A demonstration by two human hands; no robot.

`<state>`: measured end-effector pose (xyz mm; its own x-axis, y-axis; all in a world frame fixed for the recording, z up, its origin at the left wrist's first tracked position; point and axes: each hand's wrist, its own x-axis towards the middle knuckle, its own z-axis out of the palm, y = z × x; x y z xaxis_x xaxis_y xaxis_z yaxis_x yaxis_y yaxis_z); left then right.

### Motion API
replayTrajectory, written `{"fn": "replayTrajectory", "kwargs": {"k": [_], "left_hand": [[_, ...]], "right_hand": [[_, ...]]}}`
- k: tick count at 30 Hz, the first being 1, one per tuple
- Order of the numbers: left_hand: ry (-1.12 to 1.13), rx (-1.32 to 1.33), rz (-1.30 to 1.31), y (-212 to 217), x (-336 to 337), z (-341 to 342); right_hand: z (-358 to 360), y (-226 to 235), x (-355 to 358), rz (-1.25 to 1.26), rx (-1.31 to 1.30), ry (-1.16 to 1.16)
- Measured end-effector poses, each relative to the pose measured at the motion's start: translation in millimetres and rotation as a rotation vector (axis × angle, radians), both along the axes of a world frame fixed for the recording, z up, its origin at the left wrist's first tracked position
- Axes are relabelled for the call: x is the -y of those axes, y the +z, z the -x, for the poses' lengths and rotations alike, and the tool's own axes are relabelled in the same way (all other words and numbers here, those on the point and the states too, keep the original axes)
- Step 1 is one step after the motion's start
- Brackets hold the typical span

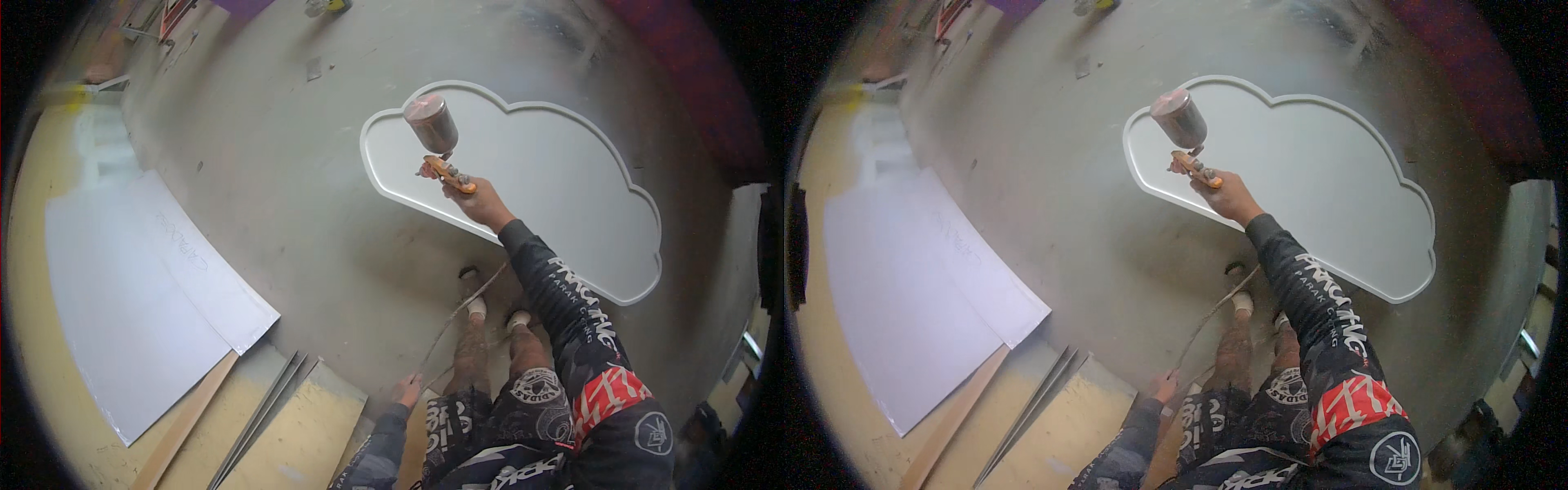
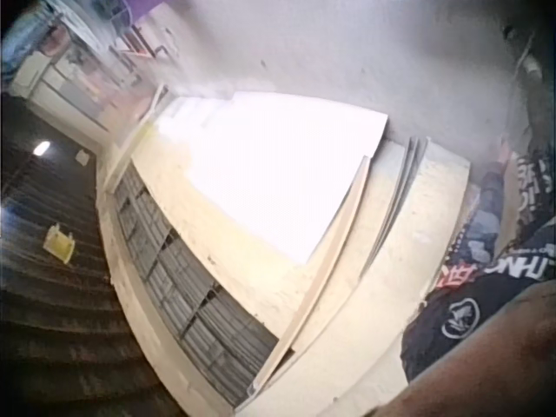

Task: The person spray paints a cloud-shaped board using a spray gun, pours paint into the spray gun cup from a container, and spray paints the board again.

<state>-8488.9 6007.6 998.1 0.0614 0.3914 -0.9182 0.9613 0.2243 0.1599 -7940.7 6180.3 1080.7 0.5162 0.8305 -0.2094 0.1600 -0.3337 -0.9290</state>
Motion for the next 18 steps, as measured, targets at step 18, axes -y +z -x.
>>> {"fn": "replayTrajectory", "kwargs": {"k": [18], "left_hand": [[0.46,0.422,0.004,84,-5,11]], "right_hand": [[19,110,9,-0.091,0.274,-0.642]]}}
